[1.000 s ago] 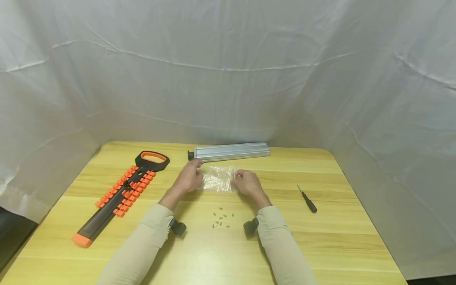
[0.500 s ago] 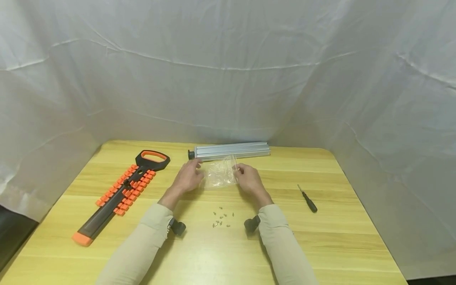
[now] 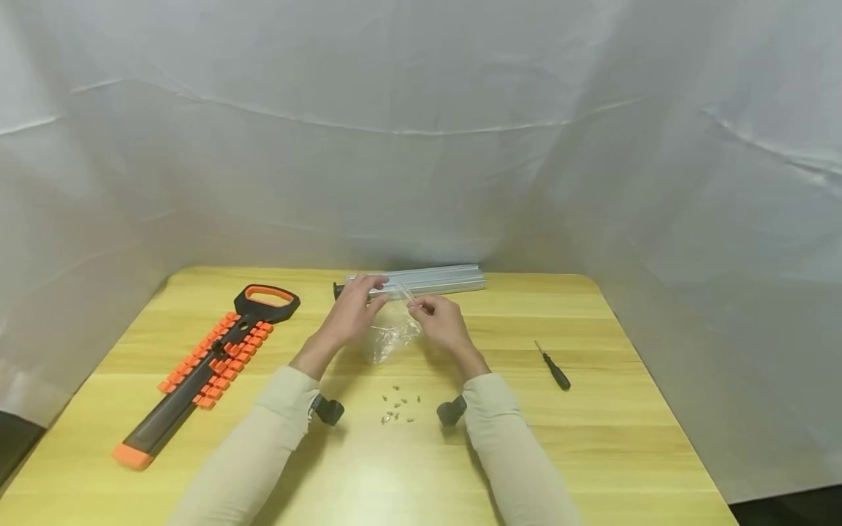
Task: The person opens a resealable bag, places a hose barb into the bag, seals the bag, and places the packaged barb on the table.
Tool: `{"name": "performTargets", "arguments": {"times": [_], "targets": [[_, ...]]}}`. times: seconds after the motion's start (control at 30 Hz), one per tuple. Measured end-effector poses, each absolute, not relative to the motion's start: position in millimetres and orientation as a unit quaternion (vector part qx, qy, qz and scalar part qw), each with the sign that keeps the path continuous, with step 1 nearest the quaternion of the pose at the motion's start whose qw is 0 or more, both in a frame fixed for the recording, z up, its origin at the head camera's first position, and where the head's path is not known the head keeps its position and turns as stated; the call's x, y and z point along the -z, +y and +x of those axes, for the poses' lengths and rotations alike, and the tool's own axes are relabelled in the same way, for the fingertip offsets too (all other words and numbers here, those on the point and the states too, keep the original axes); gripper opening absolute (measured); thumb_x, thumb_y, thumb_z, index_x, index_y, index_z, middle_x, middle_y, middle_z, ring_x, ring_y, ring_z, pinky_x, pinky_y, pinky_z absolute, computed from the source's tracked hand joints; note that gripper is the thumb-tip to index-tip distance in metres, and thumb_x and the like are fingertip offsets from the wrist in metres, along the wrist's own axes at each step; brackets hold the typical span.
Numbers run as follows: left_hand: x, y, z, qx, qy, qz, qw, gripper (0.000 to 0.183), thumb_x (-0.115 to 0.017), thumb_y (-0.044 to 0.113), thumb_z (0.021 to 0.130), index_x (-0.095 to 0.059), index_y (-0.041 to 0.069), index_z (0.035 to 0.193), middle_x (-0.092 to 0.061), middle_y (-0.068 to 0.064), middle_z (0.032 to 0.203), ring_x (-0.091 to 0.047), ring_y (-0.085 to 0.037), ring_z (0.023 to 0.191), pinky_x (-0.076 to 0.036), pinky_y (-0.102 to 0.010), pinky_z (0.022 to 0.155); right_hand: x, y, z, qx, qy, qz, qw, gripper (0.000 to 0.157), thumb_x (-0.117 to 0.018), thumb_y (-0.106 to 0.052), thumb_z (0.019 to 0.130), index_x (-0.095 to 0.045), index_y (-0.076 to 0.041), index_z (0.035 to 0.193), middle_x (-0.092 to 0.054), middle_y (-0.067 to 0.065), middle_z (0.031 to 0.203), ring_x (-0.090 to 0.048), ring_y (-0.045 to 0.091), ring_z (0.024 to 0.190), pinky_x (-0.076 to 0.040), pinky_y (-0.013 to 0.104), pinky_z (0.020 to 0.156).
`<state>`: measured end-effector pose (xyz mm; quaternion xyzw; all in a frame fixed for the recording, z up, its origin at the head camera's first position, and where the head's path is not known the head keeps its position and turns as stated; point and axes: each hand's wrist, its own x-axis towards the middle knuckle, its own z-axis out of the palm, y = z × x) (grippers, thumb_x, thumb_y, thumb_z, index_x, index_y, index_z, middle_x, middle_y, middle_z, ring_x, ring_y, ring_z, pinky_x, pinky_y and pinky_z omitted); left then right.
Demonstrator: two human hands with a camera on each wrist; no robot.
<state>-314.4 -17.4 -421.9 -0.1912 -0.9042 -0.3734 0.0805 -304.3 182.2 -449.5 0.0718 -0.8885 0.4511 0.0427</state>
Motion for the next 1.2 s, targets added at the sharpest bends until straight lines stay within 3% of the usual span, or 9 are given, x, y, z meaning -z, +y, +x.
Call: {"name": "performTargets", "arguments": {"times": [0.17, 0.4, 0.5, 0.67, 0.83, 1.03, 1.2], "targets": [[418, -16, -315, 0.373, -0.901, -0.202, 0.087, 0.033, -0.057, 0.024, 0.098, -0.059, 0.014, 0.129, -0.059, -0.004, 0.120, -0.057, -0.021, 0.107, -0.049, -0.037, 0.090, 449, 173, -304, -0.446, -0.888, 0.095, 0.052, 0.017, -0.064, -0.028, 0.093, -0.073, -0.016, 0.102, -0.065, 0.003, 0.090, -0.052, 0.016, 0.075, -0.043, 0.028, 0.063], [417, -15, -316, 0.389, -0.888, -0.213, 0.119, 0.014, -0.059, 0.019, 0.097, -0.068, 0.014, 0.106, -0.065, -0.001, 0.101, -0.060, -0.015, 0.083, -0.050, -0.030, 0.074, 446, 170, -304, -0.453, -0.884, 0.102, 0.058, 0.017, -0.066, -0.027, 0.092, -0.073, -0.014, 0.101, -0.070, 0.005, 0.099, -0.060, 0.017, 0.085, -0.049, 0.029, 0.072], [418, -17, -315, 0.397, -0.885, -0.207, 0.128, 0.012, -0.058, 0.019, 0.097, -0.068, 0.014, 0.102, -0.066, -0.001, 0.098, -0.059, -0.015, 0.082, -0.049, -0.030, 0.073, 447, 170, -303, -0.469, -0.877, 0.089, 0.052, 0.019, -0.069, -0.028, 0.090, -0.072, -0.014, 0.102, -0.072, 0.005, 0.100, -0.063, 0.017, 0.088, -0.051, 0.029, 0.076], [419, -22, -313, 0.435, -0.873, -0.178, 0.128, 0.013, -0.056, 0.021, 0.099, -0.067, 0.015, 0.103, -0.066, -0.001, 0.094, -0.059, -0.015, 0.080, -0.049, -0.029, 0.069, 451, 174, -302, -0.491, -0.869, 0.061, 0.025, 0.029, -0.072, -0.028, 0.087, -0.068, -0.014, 0.112, -0.071, 0.005, 0.096, -0.060, 0.015, 0.083, -0.048, 0.026, 0.070], [419, -26, -310, 0.478, -0.854, -0.153, 0.139, 0.015, -0.055, 0.022, 0.099, -0.065, 0.014, 0.105, -0.065, -0.002, 0.095, -0.060, -0.015, 0.079, -0.049, -0.028, 0.065, 453, 174, -299, -0.531, -0.846, 0.047, -0.007, 0.039, -0.073, -0.025, 0.087, -0.060, -0.012, 0.122, -0.070, 0.006, 0.093, -0.061, 0.022, 0.084, -0.048, 0.028, 0.072], [419, -29, -312, 0.531, -0.825, -0.122, 0.148, 0.016, -0.056, 0.021, 0.098, -0.066, 0.010, 0.105, -0.067, -0.007, 0.097, -0.061, -0.019, 0.084, -0.051, -0.030, 0.071, 458, 179, -296, -0.526, -0.848, 0.049, -0.057, 0.025, -0.073, -0.024, 0.086, -0.067, -0.011, 0.106, -0.070, 0.007, 0.096, -0.063, 0.020, 0.086, -0.054, 0.038, 0.077], [427, -34, -313, 0.545, -0.818, -0.107, 0.148, 0.017, -0.056, 0.024, 0.099, -0.065, 0.012, 0.106, -0.066, -0.006, 0.098, -0.061, -0.018, 0.084, -0.050, -0.028, 0.069, 475, 188, -297, -0.502, -0.855, 0.074, -0.107, 0.015, -0.070, -0.023, 0.087, -0.066, -0.013, 0.097, -0.066, 0.005, 0.089, -0.060, 0.020, 0.077, -0.052, 0.030, 0.065]]}}
